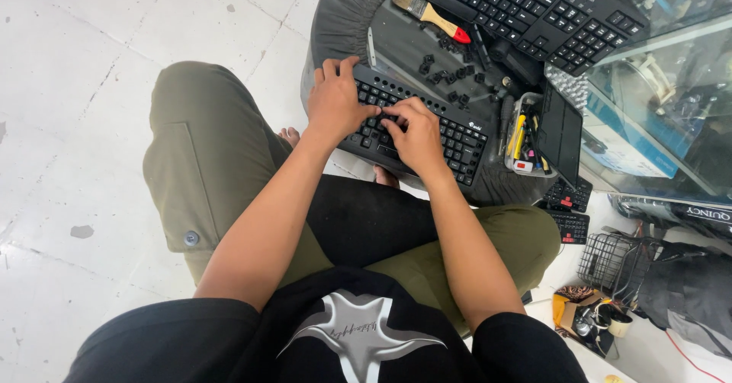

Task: The person sits cross-legged on the floor and assembles a black keyboard by inserting keycaps into the keyboard base. They pick up keycaps from a nearby pile and press them into place one by one.

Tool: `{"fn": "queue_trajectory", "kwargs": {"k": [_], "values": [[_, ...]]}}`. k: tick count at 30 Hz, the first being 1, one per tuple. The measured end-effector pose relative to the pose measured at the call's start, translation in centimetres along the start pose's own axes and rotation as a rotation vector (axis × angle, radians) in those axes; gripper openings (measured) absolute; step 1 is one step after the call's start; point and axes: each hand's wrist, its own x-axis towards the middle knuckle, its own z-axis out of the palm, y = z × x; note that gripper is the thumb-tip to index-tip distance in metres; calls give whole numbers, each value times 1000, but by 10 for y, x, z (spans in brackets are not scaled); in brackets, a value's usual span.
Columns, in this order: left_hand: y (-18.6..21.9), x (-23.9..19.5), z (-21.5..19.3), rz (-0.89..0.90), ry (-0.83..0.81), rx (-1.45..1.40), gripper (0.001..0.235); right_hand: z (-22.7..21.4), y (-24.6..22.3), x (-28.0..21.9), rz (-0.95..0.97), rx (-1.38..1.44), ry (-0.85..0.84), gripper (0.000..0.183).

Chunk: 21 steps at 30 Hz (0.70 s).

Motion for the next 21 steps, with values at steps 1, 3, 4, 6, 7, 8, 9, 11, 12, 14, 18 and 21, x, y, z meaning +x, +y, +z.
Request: {"fn": "queue_trajectory", "kwargs": {"k": [1, 3, 4, 6, 7, 8, 9, 11, 12, 14, 18, 21], "values": [[1, -1, -1, -2, 0, 0, 94, 0, 0, 0, 0, 1, -2, 22], [3, -2, -3, -1, -6, 13, 93, -1, 1, 1, 21, 13, -14, 23], [4, -2, -3, -3, -7, 13, 93, -2, 1, 2, 21, 13, -15, 23], [4, -2, -3, -6, -7, 28, 94, -2, 1, 2, 18, 9, -17, 23], [1, 1, 1, -9, -14, 29, 94, -6, 1, 5, 25, 11, -20, 23], [-2, 4, 6, -11, 20, 10, 92, -10, 0, 9, 117, 76, -41, 22], [-5, 6, 11, -15, 54, -11, 91, -15, 1, 13, 208, 139, -64, 20], [-5, 5, 12, -33, 40, -18, 91, -33, 4, 15, 300, 210, 7, 21], [-4, 6, 10, -48, 32, -22, 92, -42, 6, 19, 386, 281, 83, 22], [-6, 6, 13, -44, 36, -9, 91, -48, 11, 16, 402, 292, 112, 21], [-3, 8, 11, -52, 18, 8, 88, -41, 22, 6, 232, 189, 41, 18], [-5, 7, 14, -27, 62, 4, 87, -26, -3, 4, 74, 55, -38, 18]]}}
